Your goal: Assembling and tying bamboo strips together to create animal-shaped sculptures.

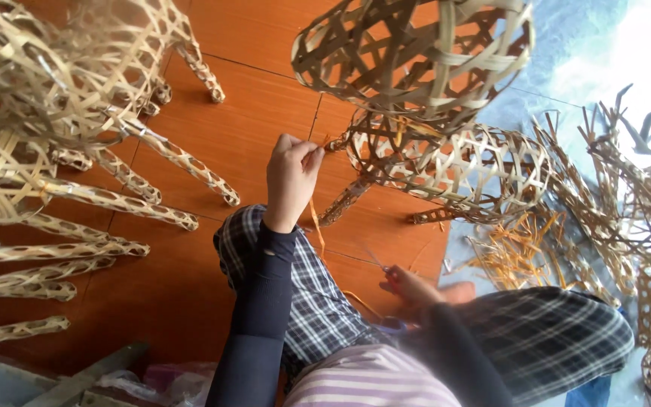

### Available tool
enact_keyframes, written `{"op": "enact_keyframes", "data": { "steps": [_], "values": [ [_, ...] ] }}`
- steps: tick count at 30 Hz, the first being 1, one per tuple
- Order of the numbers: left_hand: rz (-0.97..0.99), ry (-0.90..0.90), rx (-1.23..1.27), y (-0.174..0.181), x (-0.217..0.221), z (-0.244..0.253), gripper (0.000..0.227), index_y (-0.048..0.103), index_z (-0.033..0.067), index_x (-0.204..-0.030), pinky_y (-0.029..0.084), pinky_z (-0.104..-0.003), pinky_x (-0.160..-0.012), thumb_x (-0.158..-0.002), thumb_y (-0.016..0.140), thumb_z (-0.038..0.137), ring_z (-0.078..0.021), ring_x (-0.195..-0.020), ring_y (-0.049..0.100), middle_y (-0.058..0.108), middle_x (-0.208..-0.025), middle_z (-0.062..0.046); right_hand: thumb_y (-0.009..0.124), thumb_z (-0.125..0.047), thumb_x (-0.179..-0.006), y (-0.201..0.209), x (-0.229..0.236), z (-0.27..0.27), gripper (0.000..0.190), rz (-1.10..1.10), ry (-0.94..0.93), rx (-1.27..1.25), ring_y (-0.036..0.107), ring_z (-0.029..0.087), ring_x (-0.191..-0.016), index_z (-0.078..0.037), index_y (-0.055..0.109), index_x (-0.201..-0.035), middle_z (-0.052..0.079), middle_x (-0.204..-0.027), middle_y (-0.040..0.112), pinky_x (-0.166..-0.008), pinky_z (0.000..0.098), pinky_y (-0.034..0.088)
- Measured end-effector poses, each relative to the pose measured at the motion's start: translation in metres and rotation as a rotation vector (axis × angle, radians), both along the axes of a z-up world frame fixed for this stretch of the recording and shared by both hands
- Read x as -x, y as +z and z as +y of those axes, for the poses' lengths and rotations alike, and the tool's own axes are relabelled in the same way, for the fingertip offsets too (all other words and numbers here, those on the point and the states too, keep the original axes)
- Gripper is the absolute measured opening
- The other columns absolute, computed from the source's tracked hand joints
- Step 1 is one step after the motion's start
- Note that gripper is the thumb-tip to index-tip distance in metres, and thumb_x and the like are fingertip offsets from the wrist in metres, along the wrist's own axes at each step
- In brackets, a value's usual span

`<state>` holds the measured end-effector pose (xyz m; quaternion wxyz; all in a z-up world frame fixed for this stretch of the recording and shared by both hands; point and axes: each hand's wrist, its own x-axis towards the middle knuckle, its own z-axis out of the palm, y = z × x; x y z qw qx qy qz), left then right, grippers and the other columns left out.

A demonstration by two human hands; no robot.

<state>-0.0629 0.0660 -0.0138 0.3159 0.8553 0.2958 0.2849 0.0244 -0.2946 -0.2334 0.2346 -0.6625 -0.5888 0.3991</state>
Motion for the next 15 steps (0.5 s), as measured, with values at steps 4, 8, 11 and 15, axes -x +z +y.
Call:
{"op": "enact_keyframes", "data": {
  "steps": [4, 8, 11, 15],
  "values": [
    [0.009, -0.053, -0.020, -0.007, -0.002, 0.001, 0.016, 0.073, 0.0032, -0.095, 0.049, -0.030, -0.058, -0.101, 0.071, 0.018, -0.0148, -0.064, 0.057, 0.062, -0.080, -0.005, 0.059, -0.018, -0.086, -0.157, 0.015, -0.052, 0.034, -0.593, 0.210, -0.447, 0.071, 0.025, -0.114, -0.015, 0.058, -0.119, 0.003, -0.130, 0.067, -0.098, 0.0388, 0.053],
    [-0.100, -0.050, 0.009, -0.012, -0.008, 0.006, 0.018, 0.057, 0.0072, -0.123, 0.050, -0.028, -0.054, -0.111, 0.061, 0.020, -0.0104, -0.064, 0.063, 0.064, -0.077, 0.000, 0.062, -0.042, -0.104, -0.104, 0.000, 0.036, 0.045, -0.613, 0.023, 0.284, 0.069, 0.029, -0.080, -0.008, 0.065, -0.133, 0.021, -0.119, 0.073, -0.089, 0.0448, 0.057],
    [-0.090, 0.000, 0.066, 0.003, -0.010, 0.002, 0.054, 0.033, 0.0095, -0.150, 0.049, -0.026, -0.050, -0.108, 0.063, 0.028, -0.0106, -0.060, 0.063, 0.061, -0.071, -0.001, 0.072, -0.038, -0.097, 0.001, -0.002, 0.097, 0.079, -0.325, -0.391, -0.204, 0.053, 0.040, -0.111, -0.003, 0.031, -0.155, 0.029, -0.143, 0.047, -0.103, 0.0514, 0.048],
    [-0.025, 0.063, 0.106, 0.006, -0.012, 0.001, 0.101, 0.011, 0.0120, -0.162, 0.050, -0.026, -0.051, -0.095, 0.078, 0.044, -0.0141, -0.056, 0.062, 0.058, -0.064, -0.005, 0.080, -0.042, -0.091, 0.074, -0.015, 0.165, 0.115, 0.441, -0.909, -0.206, 0.021, 0.039, -0.152, -0.006, -0.004, -0.161, 0.030, -0.163, 0.008, -0.119, 0.0514, 0.031]
  ]
}}
